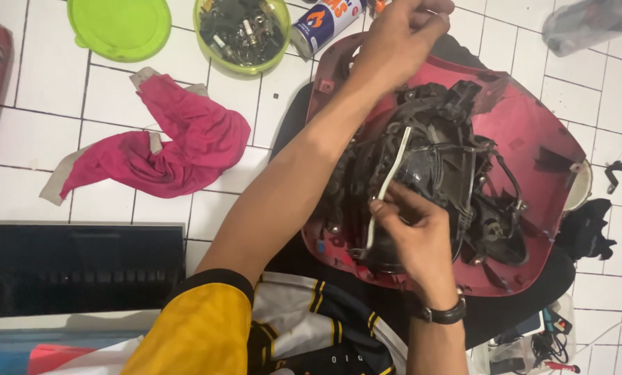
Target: Repairing and adjusting a motorcycle headlight and fairing assembly using hand tools.
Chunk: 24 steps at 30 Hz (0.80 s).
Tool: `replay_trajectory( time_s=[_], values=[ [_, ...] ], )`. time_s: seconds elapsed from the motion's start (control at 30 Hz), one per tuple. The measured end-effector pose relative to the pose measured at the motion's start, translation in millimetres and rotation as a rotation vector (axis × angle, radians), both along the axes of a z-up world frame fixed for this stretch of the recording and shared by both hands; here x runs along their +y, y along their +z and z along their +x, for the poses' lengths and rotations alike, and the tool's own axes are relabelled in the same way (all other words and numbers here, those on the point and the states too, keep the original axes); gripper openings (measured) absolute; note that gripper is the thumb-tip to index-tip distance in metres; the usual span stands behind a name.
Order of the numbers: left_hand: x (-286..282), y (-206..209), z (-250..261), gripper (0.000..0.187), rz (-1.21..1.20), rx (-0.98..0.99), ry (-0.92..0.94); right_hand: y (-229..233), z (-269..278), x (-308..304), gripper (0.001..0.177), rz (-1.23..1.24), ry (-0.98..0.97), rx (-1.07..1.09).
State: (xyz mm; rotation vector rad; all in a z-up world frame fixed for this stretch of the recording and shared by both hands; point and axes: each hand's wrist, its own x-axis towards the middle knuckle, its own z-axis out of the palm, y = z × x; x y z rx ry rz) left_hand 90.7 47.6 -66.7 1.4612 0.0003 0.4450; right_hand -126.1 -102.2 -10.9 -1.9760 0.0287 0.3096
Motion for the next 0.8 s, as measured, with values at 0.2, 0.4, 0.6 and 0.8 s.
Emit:
replay_trajectory(
  time_s=[0.2,0.4,0.6,0.8],
  values=[
    [4.2,14.1,-10.2,0.03,-0.043,0.139,-0.072,7.6,3.5,-2.2,0.037,-0.014,0.029,0.1],
    [10.7,14.4,-15.3,0.028,0.047,0.088,0.009,4.8,7.7,-4.9,0.032,0.135,0.014,0.155],
    [17.9,2.6,-17.6,0.024,0.247,-0.114,0.059,-2.5,12.0,-12.5,0.03,0.268,-0.061,0.283],
    [39.7,28.6,-78.2,0.019,0.733,0.078,0.007,-16.5,15.7,-23.8,0.03,0.32,-0.071,0.253]
  ],
)
